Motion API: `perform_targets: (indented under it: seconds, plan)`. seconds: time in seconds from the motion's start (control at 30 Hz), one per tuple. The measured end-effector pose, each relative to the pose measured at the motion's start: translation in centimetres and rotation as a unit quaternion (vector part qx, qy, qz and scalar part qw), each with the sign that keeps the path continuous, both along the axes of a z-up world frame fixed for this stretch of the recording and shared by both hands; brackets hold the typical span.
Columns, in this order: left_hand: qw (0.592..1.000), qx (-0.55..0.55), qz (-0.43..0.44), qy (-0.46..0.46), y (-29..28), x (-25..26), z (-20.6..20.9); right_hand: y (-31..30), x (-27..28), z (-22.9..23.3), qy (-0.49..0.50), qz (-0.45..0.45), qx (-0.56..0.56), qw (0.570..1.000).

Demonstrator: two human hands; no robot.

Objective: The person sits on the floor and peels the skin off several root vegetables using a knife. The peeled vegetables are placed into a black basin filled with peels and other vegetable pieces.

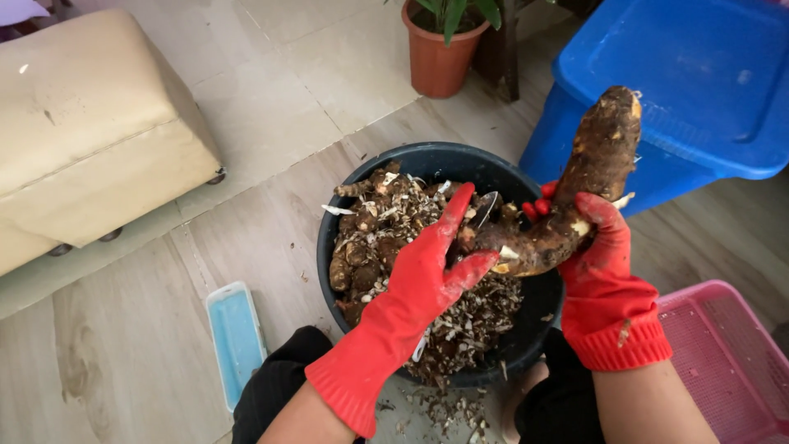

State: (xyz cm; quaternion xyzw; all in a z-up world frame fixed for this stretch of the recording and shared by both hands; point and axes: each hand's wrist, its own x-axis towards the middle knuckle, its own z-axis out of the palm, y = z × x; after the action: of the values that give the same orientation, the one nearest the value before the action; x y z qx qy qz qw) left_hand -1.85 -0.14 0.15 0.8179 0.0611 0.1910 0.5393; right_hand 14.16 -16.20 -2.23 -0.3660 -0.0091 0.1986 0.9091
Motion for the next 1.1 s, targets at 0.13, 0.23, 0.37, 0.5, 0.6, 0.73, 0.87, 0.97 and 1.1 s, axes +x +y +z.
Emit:
perform_targets:
  seconds: [0.13, 0.23, 0.37, 0.5, 0.6, 0.73, 0.87, 0.97, 1.1]
  plan:
    - [0.999, 0.032, 0.038, 0.008, 0.0, 0.9, -1.8, -0.7, 1.6, -2.0, 0.006, 0.024, 0.005, 1.000]
    - [0.996, 0.069, 0.058, -0.015, 0.4, 1.9, -4.4, -0.6, 1.2, -1.8, 0.025, 0.015, 0.005, 1.000]
    - [0.997, 0.038, 0.059, -0.025, -0.1, 1.8, -3.9, -0.5, 0.4, -1.2, 0.047, -0.020, 0.018, 0.999]
    - [0.998, -0.055, 0.024, -0.028, -0.5, 1.2, -1.6, -0.9, 0.9, -1.1, 0.024, -0.018, 0.009, 1.000]
    - [0.958, -0.275, -0.079, 0.009, 0.5, -1.1, 3.1, -1.2, 1.3, -1.8, 0.030, -0.008, 0.015, 0.999]
    - [0.959, -0.275, -0.026, 0.060, 2.2, 0.3, -0.3, -1.8, 1.1, -3.2, 0.014, 0.012, 0.025, 1.000]
    - [0.958, -0.247, 0.062, 0.132, 2.7, 1.1, 1.5, -2.4, 2.3, -5.5, -0.135, 0.212, 0.032, 0.967]
    - [0.966, -0.237, 0.046, 0.093, 2.3, 0.5, 4.3, -2.3, 1.6, -5.8, -0.167, 0.278, 0.049, 0.945]
    - [0.979, -0.205, 0.007, 0.013, 2.0, 0.2, 6.9, -1.6, 1.7, -6.8, -0.163, 0.410, 0.134, 0.887]
